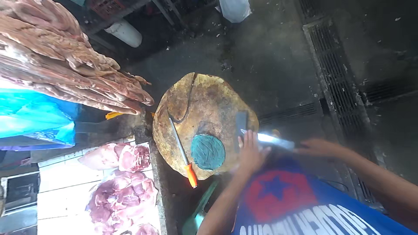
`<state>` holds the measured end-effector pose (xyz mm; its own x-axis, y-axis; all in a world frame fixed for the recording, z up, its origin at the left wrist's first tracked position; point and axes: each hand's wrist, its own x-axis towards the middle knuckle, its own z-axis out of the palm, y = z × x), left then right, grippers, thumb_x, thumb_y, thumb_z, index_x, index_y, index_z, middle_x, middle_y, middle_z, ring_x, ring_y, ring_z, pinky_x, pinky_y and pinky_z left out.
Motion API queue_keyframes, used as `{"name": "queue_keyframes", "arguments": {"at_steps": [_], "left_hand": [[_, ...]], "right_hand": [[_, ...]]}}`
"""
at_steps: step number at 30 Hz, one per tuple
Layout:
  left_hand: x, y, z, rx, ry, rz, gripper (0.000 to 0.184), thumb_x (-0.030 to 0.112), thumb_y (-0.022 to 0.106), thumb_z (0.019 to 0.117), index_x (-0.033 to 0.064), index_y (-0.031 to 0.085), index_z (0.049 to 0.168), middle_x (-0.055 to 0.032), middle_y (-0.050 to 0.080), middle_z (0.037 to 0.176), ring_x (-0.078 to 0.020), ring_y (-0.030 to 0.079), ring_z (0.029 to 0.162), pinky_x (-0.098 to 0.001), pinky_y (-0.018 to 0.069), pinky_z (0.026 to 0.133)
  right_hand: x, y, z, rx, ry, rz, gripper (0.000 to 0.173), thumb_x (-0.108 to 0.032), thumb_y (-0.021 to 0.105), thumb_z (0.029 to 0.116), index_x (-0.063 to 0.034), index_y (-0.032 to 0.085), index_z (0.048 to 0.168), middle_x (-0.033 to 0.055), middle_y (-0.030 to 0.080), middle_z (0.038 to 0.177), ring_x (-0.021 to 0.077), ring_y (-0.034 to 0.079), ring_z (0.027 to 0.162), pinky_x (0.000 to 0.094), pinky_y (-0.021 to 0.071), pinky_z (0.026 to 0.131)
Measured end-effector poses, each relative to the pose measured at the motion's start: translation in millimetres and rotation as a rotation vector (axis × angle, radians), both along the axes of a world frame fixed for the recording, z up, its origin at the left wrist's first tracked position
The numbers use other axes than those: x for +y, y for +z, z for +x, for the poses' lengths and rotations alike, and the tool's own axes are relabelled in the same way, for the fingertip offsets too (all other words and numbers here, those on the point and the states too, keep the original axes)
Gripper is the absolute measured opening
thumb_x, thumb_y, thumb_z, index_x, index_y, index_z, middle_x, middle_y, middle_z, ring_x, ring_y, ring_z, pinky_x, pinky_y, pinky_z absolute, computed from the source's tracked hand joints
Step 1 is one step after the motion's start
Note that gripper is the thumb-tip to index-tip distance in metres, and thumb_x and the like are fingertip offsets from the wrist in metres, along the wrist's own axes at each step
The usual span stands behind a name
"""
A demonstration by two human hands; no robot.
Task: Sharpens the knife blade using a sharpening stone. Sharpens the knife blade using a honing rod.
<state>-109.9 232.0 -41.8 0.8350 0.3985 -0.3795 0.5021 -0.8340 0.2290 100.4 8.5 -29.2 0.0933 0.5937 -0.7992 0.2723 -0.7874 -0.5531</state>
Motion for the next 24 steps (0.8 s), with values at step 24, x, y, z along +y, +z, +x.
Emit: {"name": "queue_keyframes", "arguments": {"at_steps": [24], "left_hand": [[24,6,29,-0.018,0.001,0.034,0.092,0.071,0.031,0.1012,0.0022,0.026,0.161,-0.0184,0.022,0.169,-0.0343,0.012,0.159,-0.0615,0.0081,0.127]], "right_hand": [[32,29,31,0.034,-0.072,-0.088,0.053,-0.058,0.053,0.1029,-0.0097,0.064,0.122,0.0071,0.059,0.074,0.0156,0.053,0.053,0.0334,0.0497,0.052]]}}
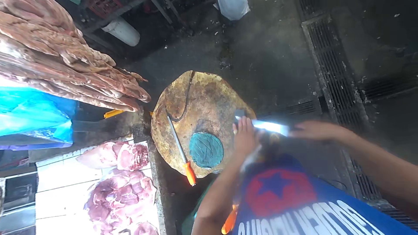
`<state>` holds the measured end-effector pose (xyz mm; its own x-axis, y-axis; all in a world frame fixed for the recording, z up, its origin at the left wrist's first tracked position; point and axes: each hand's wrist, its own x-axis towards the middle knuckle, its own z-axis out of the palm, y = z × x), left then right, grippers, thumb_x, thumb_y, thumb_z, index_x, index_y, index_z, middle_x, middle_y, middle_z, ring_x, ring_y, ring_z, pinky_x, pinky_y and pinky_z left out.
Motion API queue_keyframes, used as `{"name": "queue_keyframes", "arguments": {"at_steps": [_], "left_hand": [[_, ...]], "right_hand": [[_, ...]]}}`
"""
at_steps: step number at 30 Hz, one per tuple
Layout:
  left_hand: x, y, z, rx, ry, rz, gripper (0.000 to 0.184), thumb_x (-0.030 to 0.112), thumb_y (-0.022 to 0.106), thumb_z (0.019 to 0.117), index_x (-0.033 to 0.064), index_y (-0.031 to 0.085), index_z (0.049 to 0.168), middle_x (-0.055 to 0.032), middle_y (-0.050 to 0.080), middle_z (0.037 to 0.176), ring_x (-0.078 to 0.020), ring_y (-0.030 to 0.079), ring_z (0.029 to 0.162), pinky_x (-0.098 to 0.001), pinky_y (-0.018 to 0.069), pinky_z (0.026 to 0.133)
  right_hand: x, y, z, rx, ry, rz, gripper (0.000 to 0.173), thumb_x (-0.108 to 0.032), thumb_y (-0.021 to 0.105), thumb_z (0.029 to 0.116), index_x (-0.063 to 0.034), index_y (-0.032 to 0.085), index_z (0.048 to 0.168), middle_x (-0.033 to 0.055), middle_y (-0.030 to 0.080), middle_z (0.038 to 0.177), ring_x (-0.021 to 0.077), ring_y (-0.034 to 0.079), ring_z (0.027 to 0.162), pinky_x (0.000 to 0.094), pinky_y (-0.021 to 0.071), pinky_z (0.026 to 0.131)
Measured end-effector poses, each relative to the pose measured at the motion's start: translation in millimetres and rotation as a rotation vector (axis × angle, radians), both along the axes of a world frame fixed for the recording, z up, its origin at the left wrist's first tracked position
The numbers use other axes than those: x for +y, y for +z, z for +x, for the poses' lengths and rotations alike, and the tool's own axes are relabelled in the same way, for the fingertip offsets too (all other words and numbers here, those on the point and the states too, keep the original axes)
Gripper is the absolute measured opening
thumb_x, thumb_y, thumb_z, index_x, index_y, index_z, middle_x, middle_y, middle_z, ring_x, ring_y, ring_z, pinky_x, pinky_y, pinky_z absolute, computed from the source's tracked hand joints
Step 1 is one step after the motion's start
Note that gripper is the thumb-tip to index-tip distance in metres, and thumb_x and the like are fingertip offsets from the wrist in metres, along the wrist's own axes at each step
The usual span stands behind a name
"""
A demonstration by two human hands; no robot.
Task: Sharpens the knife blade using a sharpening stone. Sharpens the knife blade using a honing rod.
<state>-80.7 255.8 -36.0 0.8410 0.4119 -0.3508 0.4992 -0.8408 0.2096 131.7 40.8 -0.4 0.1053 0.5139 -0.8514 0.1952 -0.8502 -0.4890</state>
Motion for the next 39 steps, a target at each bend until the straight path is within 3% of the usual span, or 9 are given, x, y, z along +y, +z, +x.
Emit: {"name": "queue_keyframes", "arguments": {"at_steps": [11,17,22,24,27,30,33,37,39], "left_hand": [[-1,-12,-9,-0.044,-0.044,0.041,0.088,0.068,0.031,0.1023,0.0028,0.029,0.161,-0.0170,0.022,0.170,-0.0319,0.011,0.160,-0.0602,0.0057,0.128],[43,1,-53,0.079,0.056,-0.005,0.082,0.062,0.029,0.1055,0.0016,0.030,0.160,-0.0198,0.026,0.168,-0.0342,0.017,0.158,-0.0621,0.0072,0.127],[176,-26,-5,-0.046,0.083,0.148,0.075,0.054,0.021,0.1090,0.0002,0.027,0.161,-0.0219,0.022,0.168,-0.0363,0.016,0.158,-0.0592,0.0118,0.127],[153,-20,-14,-0.096,0.030,0.160,0.074,0.052,0.023,0.1097,-0.0009,0.026,0.160,-0.0220,0.023,0.168,-0.0360,0.015,0.158,-0.0591,0.0107,0.128],[55,-15,-64,-0.081,-0.024,0.084,0.079,0.059,0.029,0.1066,0.0015,0.030,0.160,-0.0185,0.025,0.169,-0.0324,0.016,0.159,-0.0603,0.0074,0.128],[3,-6,-88,-0.040,0.023,0.057,0.085,0.066,0.028,0.1036,0.0008,0.039,0.157,-0.0206,0.036,0.163,-0.0355,0.028,0.155,-0.0614,0.0129,0.127],[66,-5,-50,0.005,0.085,0.041,0.078,0.057,0.028,0.1076,-0.0023,0.032,0.158,-0.0238,0.029,0.166,-0.0376,0.020,0.157,-0.0624,0.0110,0.126],[167,-32,-3,-0.123,0.117,0.124,0.076,0.055,0.022,0.1089,-0.0017,0.027,0.160,-0.0237,0.023,0.168,-0.0378,0.017,0.158,-0.0590,0.0135,0.127],[141,-22,-10,-0.150,0.064,0.136,0.075,0.053,0.023,0.1094,-0.0018,0.029,0.159,-0.0226,0.025,0.167,-0.0371,0.018,0.158,-0.0602,0.0120,0.127]], "right_hand": [[-8,-20,5,0.044,0.039,0.006,0.055,-0.062,0.053,0.1015,-0.0104,0.065,0.118,0.0075,0.059,0.073,0.0168,0.055,0.053,0.0364,0.0517,0.052],[51,-37,-37,-0.072,0.212,0.201,0.063,-0.058,0.052,0.1033,-0.0011,0.065,0.126,0.0237,0.069,0.103,0.0379,0.068,0.092,0.0604,0.0536,0.087],[166,-51,-28,-0.192,0.062,0.260,0.067,-0.069,0.053,0.0973,-0.0071,0.067,0.118,0.0167,0.067,0.083,0.0301,0.066,0.062,0.0506,0.0578,0.059],[139,-61,-32,-0.203,0.035,0.302,0.063,-0.067,0.056,0.0971,-0.0080,0.067,0.116,0.0165,0.068,0.081,0.0296,0.067,0.061,0.0511,0.0588,0.058],[43,-65,-41,-0.121,0.177,0.299,0.064,-0.062,0.056,0.0995,-0.0047,0.067,0.125,0.0211,0.071,0.102,0.0368,0.070,0.094,0.0626,0.0548,0.089],[9,-49,-54,-0.052,0.245,0.242,0.063,-0.063,0.054,0.1008,-0.0018,0.066,0.112,0.0186,0.068,0.089,0.0334,0.068,0.079,0.0579,0.0557,0.077],[78,-38,-46,-0.112,0.171,0.236,0.062,-0.058,0.054,0.1025,-0.0011,0.065,0.125,0.0250,0.069,0.106,0.0403,0.069,0.096,0.0624,0.0534,0.088],[157,-51,-35,-0.221,0.013,0.280,0.063,-0.067,0.056,0.0974,-0.0071,0.068,0.112,0.0170,0.066,0.078,0.0308,0.065,0.060,0.0508,0.0564,0.057],[129,-56,-38,-0.224,0.024,0.315,0.059,-0.065,0.057,0.0979,-0.0080,0.067,0.111,0.0167,0.068,0.082,0.0315,0.068,0.066,0.0537,0.0584,0.062]]}}
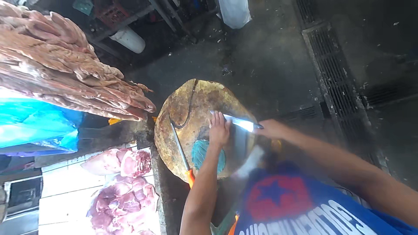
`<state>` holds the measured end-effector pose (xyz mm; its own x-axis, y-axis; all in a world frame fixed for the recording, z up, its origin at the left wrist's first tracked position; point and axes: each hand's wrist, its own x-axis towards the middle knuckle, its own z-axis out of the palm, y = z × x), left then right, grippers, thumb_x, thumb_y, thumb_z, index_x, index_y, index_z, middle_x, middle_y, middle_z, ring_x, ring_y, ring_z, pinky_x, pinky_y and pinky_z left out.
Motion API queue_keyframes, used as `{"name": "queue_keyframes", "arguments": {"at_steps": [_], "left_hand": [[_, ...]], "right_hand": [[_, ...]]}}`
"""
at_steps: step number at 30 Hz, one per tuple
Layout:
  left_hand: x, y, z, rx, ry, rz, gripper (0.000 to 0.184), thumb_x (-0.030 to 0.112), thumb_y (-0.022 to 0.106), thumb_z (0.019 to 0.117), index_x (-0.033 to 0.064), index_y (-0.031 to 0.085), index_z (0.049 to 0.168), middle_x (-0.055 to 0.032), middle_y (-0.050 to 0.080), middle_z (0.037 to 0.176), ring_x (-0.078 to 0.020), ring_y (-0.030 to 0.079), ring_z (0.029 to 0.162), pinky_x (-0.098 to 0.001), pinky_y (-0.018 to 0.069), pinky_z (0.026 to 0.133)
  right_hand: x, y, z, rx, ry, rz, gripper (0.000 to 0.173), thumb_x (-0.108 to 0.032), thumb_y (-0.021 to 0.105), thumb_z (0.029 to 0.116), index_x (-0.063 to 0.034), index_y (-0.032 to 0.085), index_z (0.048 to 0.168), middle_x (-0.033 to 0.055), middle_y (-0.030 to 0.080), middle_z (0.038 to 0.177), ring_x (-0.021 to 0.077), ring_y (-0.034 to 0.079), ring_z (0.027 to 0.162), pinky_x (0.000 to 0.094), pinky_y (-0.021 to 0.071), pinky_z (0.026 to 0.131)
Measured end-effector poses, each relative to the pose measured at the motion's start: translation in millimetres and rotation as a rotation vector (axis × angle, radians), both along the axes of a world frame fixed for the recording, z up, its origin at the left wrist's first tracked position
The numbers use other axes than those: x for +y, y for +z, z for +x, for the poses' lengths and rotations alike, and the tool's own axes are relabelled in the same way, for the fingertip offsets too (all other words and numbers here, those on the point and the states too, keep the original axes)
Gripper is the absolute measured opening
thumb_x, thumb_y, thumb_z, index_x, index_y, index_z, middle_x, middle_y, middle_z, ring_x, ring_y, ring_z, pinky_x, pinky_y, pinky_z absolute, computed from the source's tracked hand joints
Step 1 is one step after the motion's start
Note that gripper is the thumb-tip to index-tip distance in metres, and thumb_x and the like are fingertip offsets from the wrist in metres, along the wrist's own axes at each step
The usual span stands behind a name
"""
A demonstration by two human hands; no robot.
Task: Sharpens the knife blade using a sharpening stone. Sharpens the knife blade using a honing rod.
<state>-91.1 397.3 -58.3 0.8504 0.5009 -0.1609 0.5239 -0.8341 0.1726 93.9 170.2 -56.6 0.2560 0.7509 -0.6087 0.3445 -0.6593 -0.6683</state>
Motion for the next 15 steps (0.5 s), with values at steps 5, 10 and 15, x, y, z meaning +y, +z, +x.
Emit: {"name": "queue_keyframes", "arguments": {"at_steps": [5,10,15], "left_hand": [[-135,13,-74,0.114,-0.054,-0.082,0.091,0.071,0.027,0.1010,0.0014,0.036,0.158,-0.0202,0.031,0.166,-0.0356,0.024,0.156,-0.0609,0.0119,0.127],[-31,10,-6,0.169,0.038,-0.107,0.093,0.070,0.031,0.1019,-0.0028,0.024,0.161,-0.0252,0.021,0.168,-0.0386,0.013,0.158,-0.0589,0.0089,0.128],[-5,1,27,-0.006,-0.003,-0.002,0.085,0.064,0.025,0.1057,-0.0002,0.023,0.162,-0.0211,0.019,0.170,-0.0354,0.012,0.159,-0.0619,0.0095,0.127]], "right_hand": [[-127,-1,-25,0.136,0.179,-0.081,0.063,-0.064,0.054,0.1002,-0.0037,0.068,0.116,0.0193,0.070,0.093,0.0353,0.069,0.085,0.0602,0.0556,0.081],[-25,12,-17,0.081,0.011,-0.057,0.064,-0.062,0.053,0.1011,-0.0034,0.066,0.123,0.0226,0.070,0.101,0.0370,0.070,0.088,0.0594,0.0561,0.082],[-11,1,-11,0.050,-0.108,0.000,0.064,-0.067,0.053,0.0989,-0.0066,0.065,0.116,0.0176,0.068,0.084,0.0304,0.068,0.066,0.0523,0.0587,0.064]]}}
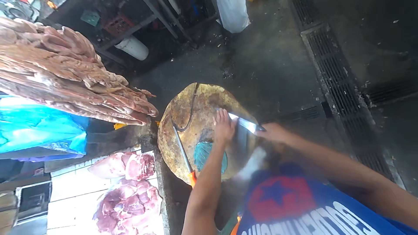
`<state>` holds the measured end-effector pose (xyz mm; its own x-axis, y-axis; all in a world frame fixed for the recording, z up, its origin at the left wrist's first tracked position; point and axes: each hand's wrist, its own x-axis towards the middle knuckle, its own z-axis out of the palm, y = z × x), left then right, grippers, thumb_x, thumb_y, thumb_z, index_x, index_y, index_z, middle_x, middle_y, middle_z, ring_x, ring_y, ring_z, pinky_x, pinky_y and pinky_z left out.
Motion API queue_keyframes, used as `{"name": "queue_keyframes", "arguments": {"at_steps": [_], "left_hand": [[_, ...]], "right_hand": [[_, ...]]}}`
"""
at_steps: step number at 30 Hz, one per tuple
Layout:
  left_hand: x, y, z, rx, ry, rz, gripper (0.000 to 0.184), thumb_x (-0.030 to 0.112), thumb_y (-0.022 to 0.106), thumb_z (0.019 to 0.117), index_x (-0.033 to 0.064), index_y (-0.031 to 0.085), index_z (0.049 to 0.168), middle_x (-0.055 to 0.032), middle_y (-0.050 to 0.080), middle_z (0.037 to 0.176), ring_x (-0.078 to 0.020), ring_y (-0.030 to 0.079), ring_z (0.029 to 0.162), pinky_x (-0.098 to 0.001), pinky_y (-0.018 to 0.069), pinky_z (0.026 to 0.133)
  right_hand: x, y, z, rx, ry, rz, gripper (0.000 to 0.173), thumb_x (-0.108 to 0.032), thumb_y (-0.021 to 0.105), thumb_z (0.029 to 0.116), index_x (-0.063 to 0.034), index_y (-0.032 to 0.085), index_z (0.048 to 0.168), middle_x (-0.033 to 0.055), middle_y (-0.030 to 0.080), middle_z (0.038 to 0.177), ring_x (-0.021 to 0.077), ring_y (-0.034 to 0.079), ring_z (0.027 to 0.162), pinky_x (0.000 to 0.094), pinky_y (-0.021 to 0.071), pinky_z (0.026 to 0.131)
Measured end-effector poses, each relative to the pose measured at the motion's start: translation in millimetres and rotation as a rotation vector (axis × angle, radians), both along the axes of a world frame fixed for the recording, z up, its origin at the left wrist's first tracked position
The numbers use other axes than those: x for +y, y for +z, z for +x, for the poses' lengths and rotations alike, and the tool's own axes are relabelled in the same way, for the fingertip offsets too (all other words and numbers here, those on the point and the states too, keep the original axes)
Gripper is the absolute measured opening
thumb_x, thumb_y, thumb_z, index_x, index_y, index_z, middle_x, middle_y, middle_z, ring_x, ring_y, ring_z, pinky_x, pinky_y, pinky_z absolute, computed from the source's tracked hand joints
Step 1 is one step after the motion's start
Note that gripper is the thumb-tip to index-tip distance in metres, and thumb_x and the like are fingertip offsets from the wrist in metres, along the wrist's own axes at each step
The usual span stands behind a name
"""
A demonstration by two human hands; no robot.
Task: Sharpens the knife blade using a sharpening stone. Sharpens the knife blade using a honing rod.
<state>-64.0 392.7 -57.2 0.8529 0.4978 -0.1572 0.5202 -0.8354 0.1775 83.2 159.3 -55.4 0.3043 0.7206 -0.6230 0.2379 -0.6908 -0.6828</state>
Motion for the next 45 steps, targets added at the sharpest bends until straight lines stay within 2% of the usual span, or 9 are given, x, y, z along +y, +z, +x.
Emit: {"name": "queue_keyframes", "arguments": {"at_steps": [3,6,11,17,22,32,36,41,45], "left_hand": [[-101,6,-45,0.093,-0.104,0.003,0.086,0.066,0.030,0.1031,0.0025,0.029,0.161,-0.0178,0.025,0.169,-0.0317,0.014,0.159,-0.0625,0.0045,0.128],[-158,20,-57,0.189,-0.101,-0.114,0.097,0.077,0.029,0.0972,0.0021,0.034,0.159,-0.0197,0.030,0.166,-0.0351,0.020,0.158,-0.0615,0.0067,0.127],[-97,12,2,0.091,-0.113,-0.053,0.087,0.067,0.029,0.1035,0.0028,0.026,0.162,-0.0164,0.022,0.170,-0.0325,0.014,0.159,-0.0615,0.0088,0.127],[-169,19,-48,0.201,-0.079,-0.166,0.096,0.076,0.030,0.0980,0.0037,0.029,0.161,-0.0169,0.021,0.170,-0.0322,0.011,0.160,-0.0607,0.0051,0.128],[-125,9,-10,0.107,-0.080,-0.046,0.089,0.069,0.030,0.1025,0.0022,0.026,0.161,-0.0174,0.022,0.170,-0.0326,0.013,0.159,-0.0621,0.0073,0.127],[-130,15,-15,0.118,-0.086,-0.087,0.092,0.070,0.031,0.1015,0.0006,0.026,0.161,-0.0196,0.022,0.169,-0.0339,0.013,0.159,-0.0609,0.0076,0.127],[-159,38,-32,0.261,-0.101,-0.232,0.098,0.077,0.032,0.0969,0.0030,0.027,0.162,-0.0182,0.022,0.170,-0.0337,0.013,0.159,-0.0603,0.0051,0.128],[-136,15,-22,0.133,-0.133,-0.130,0.087,0.067,0.031,0.1030,0.0031,0.028,0.161,-0.0165,0.022,0.170,-0.0315,0.011,0.160,-0.0607,0.0067,0.128],[-133,22,-74,0.187,-0.067,-0.160,0.083,0.064,0.029,0.1043,0.0015,0.035,0.159,-0.0183,0.031,0.166,-0.0347,0.021,0.157,-0.0619,0.0094,0.127]], "right_hand": [[-103,-5,6,0.043,0.154,-0.061,0.064,-0.062,0.054,0.1006,-0.0026,0.067,0.121,0.0225,0.070,0.098,0.0384,0.070,0.088,0.0634,0.0550,0.084],[-154,6,6,0.150,0.190,-0.144,0.061,-0.063,0.052,0.1011,-0.0049,0.067,0.112,0.0152,0.065,0.081,0.0294,0.064,0.068,0.0538,0.0554,0.068],[-102,22,6,0.144,-0.036,-0.162,0.062,-0.064,0.050,0.1021,-0.0060,0.064,0.121,0.0146,0.065,0.082,0.0253,0.063,0.064,0.0466,0.0569,0.064],[-156,31,31,0.226,0.180,-0.253,0.059,-0.062,0.052,0.1018,-0.0062,0.064,0.117,0.0115,0.061,0.077,0.0231,0.058,0.061,0.0456,0.0531,0.061],[-118,41,22,0.175,0.025,-0.229,0.057,-0.060,0.052,0.1025,-0.0075,0.064,0.122,0.0103,0.062,0.075,0.0196,0.058,0.057,0.0391,0.0531,0.057],[-118,51,44,0.187,0.081,-0.274,0.053,-0.060,0.053,0.1016,-0.0096,0.065,0.114,0.0077,0.059,0.068,0.0166,0.055,0.050,0.0344,0.0503,0.049],[-136,67,69,0.257,0.202,-0.356,0.052,-0.057,0.053,0.1030,-0.0087,0.064,0.119,0.0078,0.058,0.074,0.0170,0.053,0.056,0.0369,0.0490,0.055],[-134,36,50,0.247,0.098,-0.294,0.054,-0.062,0.054,0.1007,-0.0117,0.066,0.118,0.0079,0.059,0.071,0.0181,0.056,0.053,0.0374,0.0524,0.052],[-118,23,14,0.109,0.271,-0.149,0.059,-0.060,0.053,0.1023,-0.0041,0.067,0.116,0.0180,0.066,0.088,0.0321,0.066,0.076,0.0558,0.0544,0.073]]}}
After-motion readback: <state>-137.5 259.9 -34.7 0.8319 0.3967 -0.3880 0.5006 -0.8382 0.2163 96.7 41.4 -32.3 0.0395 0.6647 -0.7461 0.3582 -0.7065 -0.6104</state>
